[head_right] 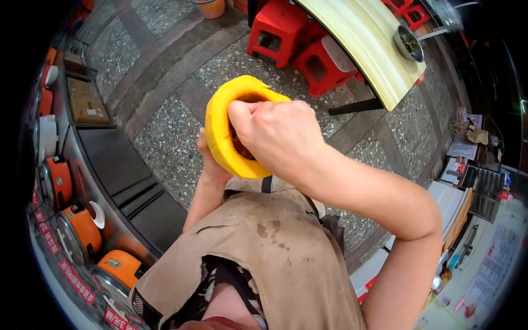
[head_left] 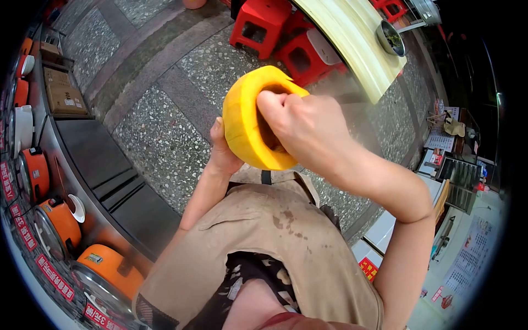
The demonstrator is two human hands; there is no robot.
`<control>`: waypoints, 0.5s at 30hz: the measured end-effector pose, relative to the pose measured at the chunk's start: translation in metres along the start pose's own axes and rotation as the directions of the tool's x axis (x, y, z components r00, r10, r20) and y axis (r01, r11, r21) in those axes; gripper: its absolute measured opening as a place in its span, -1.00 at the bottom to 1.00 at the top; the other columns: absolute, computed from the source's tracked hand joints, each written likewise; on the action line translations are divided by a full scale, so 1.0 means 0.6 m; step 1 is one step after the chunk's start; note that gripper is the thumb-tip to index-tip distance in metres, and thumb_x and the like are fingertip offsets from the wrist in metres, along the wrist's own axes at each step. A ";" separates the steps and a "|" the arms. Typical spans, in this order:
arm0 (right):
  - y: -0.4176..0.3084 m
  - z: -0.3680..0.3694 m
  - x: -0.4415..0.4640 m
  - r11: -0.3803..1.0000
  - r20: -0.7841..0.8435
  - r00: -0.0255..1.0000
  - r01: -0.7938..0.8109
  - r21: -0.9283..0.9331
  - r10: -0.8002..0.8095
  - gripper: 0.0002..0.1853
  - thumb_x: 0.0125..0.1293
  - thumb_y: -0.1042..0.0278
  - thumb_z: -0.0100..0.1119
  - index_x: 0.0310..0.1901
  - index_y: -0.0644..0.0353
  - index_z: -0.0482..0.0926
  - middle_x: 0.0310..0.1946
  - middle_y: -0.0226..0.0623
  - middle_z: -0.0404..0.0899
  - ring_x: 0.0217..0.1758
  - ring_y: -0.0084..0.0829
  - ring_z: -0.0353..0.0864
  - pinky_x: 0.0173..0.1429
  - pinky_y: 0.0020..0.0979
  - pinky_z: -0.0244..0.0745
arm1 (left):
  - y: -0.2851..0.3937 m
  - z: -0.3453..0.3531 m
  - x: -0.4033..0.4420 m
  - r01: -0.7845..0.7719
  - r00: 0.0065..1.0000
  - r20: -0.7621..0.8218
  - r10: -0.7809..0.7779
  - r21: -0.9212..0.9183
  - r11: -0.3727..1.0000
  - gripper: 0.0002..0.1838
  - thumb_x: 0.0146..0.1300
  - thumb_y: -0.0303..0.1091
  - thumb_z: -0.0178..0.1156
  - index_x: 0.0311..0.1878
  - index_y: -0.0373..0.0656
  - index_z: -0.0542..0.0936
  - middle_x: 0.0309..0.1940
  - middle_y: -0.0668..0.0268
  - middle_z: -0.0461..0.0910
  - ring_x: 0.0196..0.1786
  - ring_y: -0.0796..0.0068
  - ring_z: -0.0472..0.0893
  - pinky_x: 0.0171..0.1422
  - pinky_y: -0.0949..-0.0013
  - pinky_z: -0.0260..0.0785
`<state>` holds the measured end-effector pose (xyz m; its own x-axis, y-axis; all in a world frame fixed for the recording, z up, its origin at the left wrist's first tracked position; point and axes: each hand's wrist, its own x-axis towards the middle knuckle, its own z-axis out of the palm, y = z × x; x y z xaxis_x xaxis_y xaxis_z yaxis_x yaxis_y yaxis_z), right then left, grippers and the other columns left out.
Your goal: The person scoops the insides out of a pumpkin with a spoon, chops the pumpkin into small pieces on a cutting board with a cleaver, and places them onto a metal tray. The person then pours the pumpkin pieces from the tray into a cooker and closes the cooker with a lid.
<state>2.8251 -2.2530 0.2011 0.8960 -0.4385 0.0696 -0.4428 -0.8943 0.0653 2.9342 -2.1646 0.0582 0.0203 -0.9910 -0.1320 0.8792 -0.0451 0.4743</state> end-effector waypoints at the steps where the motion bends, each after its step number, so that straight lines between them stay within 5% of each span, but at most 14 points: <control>1: 0.003 0.003 -0.003 1.000 -0.002 1.000 -0.004 -0.002 0.004 -0.87 0.00 0.39 0.13 -0.41 0.18 0.42 -0.71 -0.37 0.49 -0.68 -0.41 0.57 -0.63 -0.42 0.43 | -0.001 -0.001 0.002 0.009 1.000 0.024 -0.009 0.026 1.000 -0.13 0.09 0.41 -0.10 0.27 -0.12 0.30 0.15 0.18 0.41 0.17 0.28 0.43 0.24 0.18 0.31; 4: 0.009 0.001 -0.010 0.983 0.234 0.966 0.077 0.165 -0.115 -0.87 0.01 0.35 0.15 -0.40 0.18 0.51 -0.59 -0.29 0.60 -0.57 -0.31 0.63 -0.47 -0.34 0.52 | -0.020 -0.002 0.002 0.033 0.999 0.000 -0.033 0.046 0.998 -0.13 0.08 0.44 -0.07 0.24 -0.11 0.34 0.13 0.19 0.42 0.14 0.27 0.44 0.24 0.17 0.31; 10: 0.039 -0.030 -0.006 0.973 0.269 0.956 0.057 0.226 -0.118 -0.84 0.05 0.37 0.13 -0.33 0.20 0.48 -0.61 -0.24 0.57 -0.54 -0.23 0.62 -0.47 -0.26 0.51 | -0.018 0.011 0.007 0.060 0.998 -0.027 -0.061 -0.020 0.998 -0.07 0.07 0.48 -0.09 0.33 -0.07 0.21 0.24 0.16 0.29 0.24 0.21 0.36 0.29 0.09 0.26; 13: 0.053 -0.050 -0.025 0.994 0.129 0.989 -0.085 0.073 0.075 -0.84 0.02 0.40 0.14 -0.39 0.23 0.39 -0.64 -0.24 0.54 -0.61 -0.26 0.59 -0.57 -0.34 0.46 | -0.006 0.013 0.016 -0.012 0.999 -0.050 0.010 -0.041 0.999 -0.08 0.11 0.46 -0.13 0.29 -0.17 0.26 0.19 0.14 0.37 0.21 0.22 0.41 0.28 0.16 0.30; 15: 0.042 -0.046 -0.032 0.998 0.036 0.998 -0.057 0.024 0.056 -0.85 0.02 0.40 0.14 -0.42 0.21 0.38 -0.66 -0.27 0.52 -0.64 -0.31 0.58 -0.60 -0.38 0.44 | -0.002 0.009 0.018 -0.025 0.999 -0.030 0.024 -0.040 0.999 -0.07 0.09 0.47 -0.12 0.29 -0.16 0.26 0.20 0.13 0.36 0.23 0.22 0.40 0.30 0.14 0.28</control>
<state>2.7956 -2.2645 0.2287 0.8706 -0.4907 0.0369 -0.4919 -0.8699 0.0376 2.9308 -2.1758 0.0611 0.0553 -0.9876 -0.1467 0.8970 -0.0154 0.4418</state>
